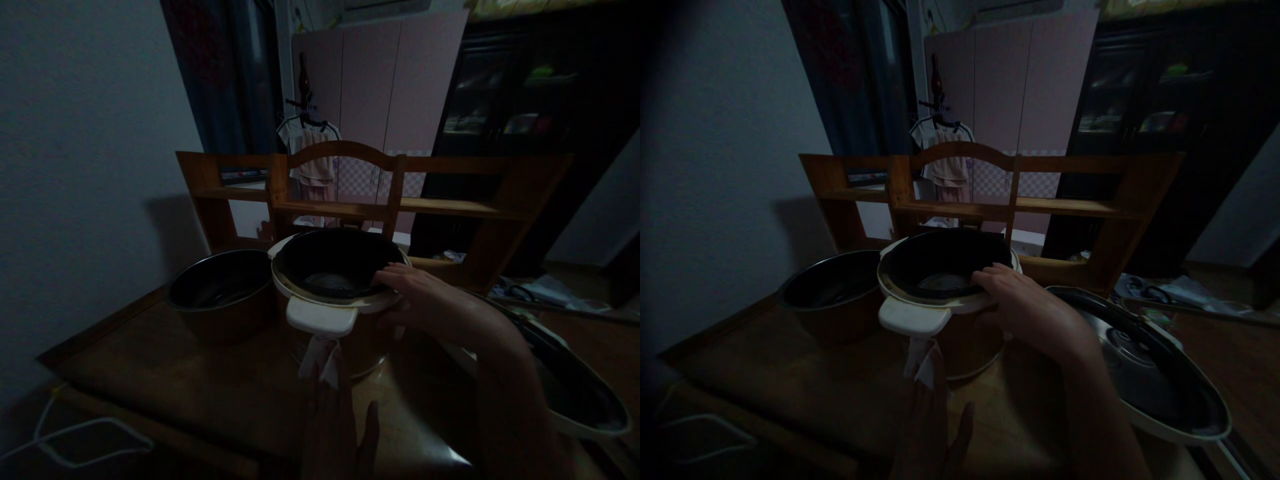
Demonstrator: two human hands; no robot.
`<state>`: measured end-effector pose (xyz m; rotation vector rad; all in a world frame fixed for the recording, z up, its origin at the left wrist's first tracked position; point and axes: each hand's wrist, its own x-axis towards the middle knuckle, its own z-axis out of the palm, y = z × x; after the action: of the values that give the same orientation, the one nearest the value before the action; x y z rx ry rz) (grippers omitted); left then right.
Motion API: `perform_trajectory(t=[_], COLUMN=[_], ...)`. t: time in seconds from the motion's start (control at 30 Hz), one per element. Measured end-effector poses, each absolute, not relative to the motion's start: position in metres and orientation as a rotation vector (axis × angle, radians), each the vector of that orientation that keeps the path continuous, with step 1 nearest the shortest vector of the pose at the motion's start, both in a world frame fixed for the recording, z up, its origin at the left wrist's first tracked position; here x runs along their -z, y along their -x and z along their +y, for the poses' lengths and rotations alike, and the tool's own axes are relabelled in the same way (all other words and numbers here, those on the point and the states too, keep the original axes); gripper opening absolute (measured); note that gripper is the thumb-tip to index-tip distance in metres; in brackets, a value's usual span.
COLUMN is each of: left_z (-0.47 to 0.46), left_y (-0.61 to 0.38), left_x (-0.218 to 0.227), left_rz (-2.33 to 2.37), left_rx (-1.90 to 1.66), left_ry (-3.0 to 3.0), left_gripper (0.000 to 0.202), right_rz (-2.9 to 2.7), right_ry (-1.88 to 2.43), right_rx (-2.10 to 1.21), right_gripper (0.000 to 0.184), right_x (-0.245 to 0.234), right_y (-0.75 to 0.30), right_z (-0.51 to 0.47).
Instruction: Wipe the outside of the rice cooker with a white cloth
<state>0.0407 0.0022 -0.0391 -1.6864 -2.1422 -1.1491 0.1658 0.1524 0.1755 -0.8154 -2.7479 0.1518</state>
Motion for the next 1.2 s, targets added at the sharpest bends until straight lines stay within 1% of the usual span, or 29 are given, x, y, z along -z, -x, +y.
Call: perform_trajectory(t=[0.07, 0.13, 0.2, 0.27, 0.33, 0.53, 0.6, 0.7, 0.73, 0.93, 1.07, 1.2], left_z=[0.001, 0.002, 0.006, 0.012, 0.018, 0.020, 0.015, 0.007, 0.005, -0.001, -0.001, -0.001], left_y=[-0.036, -0.030, -0.019, -0.006, 0.009, 0.019, 0.006, -0.016, -0.022, -0.041, -0.044, -0.045], left_x=[0.037, 0.034, 0.031, 0.030, 0.032, 0.044, 0.044, 0.040, 0.038, 0.034, 0.042, 0.049], left_rz=[-2.218, -2.288, -2.255, -2.115, -2.003, -1.906, -1.916, -2.075, -2.122, -2.165, -2.177, -2.241], left_rx=[1.177, 1.298, 1.438, 1.511, 1.504, 1.421, 1.424, 1.438, 1.427, 1.271, 1.138, 1.194], left_ry=[1.608, 1.518, 1.470, 1.507, 1.556, 1.580, 1.600, 1.618, 1.630, 1.756, 1.713, 1.625], left_gripper=[0.084, 0.082, 0.080, 0.075, 0.069, 0.046, 0.050, 0.069, 0.072, 0.081, 0.085, 0.086], right_rz=[-2.737, -2.712, -2.689, -2.686, -2.685, -2.673, -2.668, -2.665, -2.670, -2.688, -2.704, -2.707], right_ry=[0.803, 0.787, 0.760, 0.745, 0.754, 0.715, 0.703, 0.714, 0.724, 0.746, 0.764, 0.791], right_rx=[-0.154, -0.155, -0.151, -0.149, -0.146, -0.129, -0.117, -0.120, -0.125, -0.115, -0.109, -0.143], right_gripper=[0.053, 0.047, 0.043, 0.046, 0.049, 0.056, 0.051, 0.043, 0.043, 0.050, 0.045, 0.049], right_x=[-0.174, -0.173, -0.173, -0.172, -0.171, -0.169, -0.169, -0.170, -0.170, -0.169, -0.170, -0.173], right_y=[-0.166, -0.166, -0.166, -0.166, -0.166, -0.165, -0.165, -0.165, -0.165, -0.167, -0.167, -0.165], right_z=[0.152, 0.151, 0.151, 0.152, 0.154, 0.154, 0.153, 0.153, 0.154, 0.157, 0.155, 0.154])
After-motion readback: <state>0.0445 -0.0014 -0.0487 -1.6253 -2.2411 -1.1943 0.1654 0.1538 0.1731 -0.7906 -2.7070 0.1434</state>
